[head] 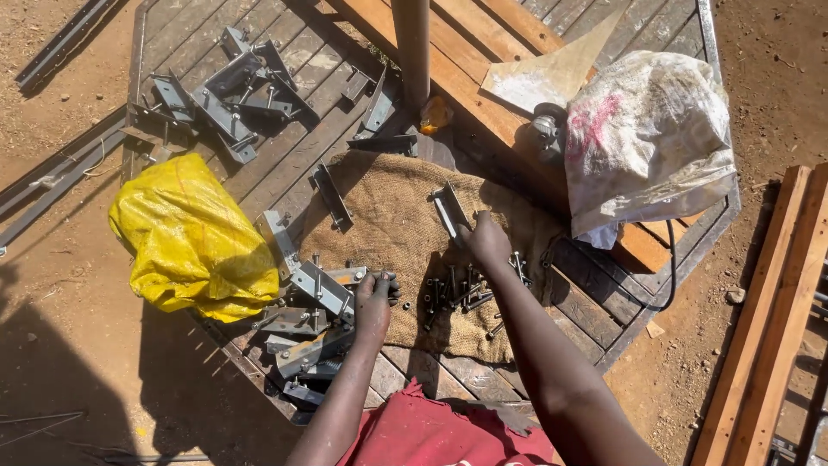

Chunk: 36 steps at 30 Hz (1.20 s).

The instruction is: Assembling metal brackets by inserting bolts into pre-drilled holes on a wooden pallet workbench.

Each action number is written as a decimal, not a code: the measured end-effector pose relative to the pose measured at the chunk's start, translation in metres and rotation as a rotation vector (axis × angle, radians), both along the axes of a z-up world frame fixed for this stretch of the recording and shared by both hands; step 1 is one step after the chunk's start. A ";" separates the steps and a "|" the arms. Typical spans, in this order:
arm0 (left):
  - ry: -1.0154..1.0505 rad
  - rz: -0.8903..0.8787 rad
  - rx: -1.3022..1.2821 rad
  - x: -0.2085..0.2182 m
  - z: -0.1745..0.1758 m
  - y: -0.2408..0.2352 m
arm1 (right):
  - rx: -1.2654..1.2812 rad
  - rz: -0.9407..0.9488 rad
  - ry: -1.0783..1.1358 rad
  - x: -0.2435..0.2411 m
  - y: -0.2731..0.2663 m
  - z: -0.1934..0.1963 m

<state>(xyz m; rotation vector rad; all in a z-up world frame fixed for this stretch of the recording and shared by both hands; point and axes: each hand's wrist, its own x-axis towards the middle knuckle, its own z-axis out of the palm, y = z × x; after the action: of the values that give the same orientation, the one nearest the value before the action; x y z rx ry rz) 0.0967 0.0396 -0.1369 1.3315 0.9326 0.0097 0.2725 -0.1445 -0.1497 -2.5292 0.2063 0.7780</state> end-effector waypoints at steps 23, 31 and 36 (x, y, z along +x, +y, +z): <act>-0.080 0.119 -0.308 -0.024 0.028 -0.007 | 0.788 -0.247 0.172 -0.134 -0.015 0.077; 0.087 -0.202 0.126 -0.049 0.046 -0.036 | 0.800 0.001 -0.164 -0.149 -0.012 0.178; 0.013 -0.238 0.141 -0.064 0.086 -0.060 | 0.535 0.232 -0.295 -0.175 -0.007 0.181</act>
<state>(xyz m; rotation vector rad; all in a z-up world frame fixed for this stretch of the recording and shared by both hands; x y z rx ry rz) 0.0330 -0.0206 -0.0507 1.5684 0.7902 -0.1182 0.0979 -0.1519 0.0310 -2.1317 -0.3550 0.4523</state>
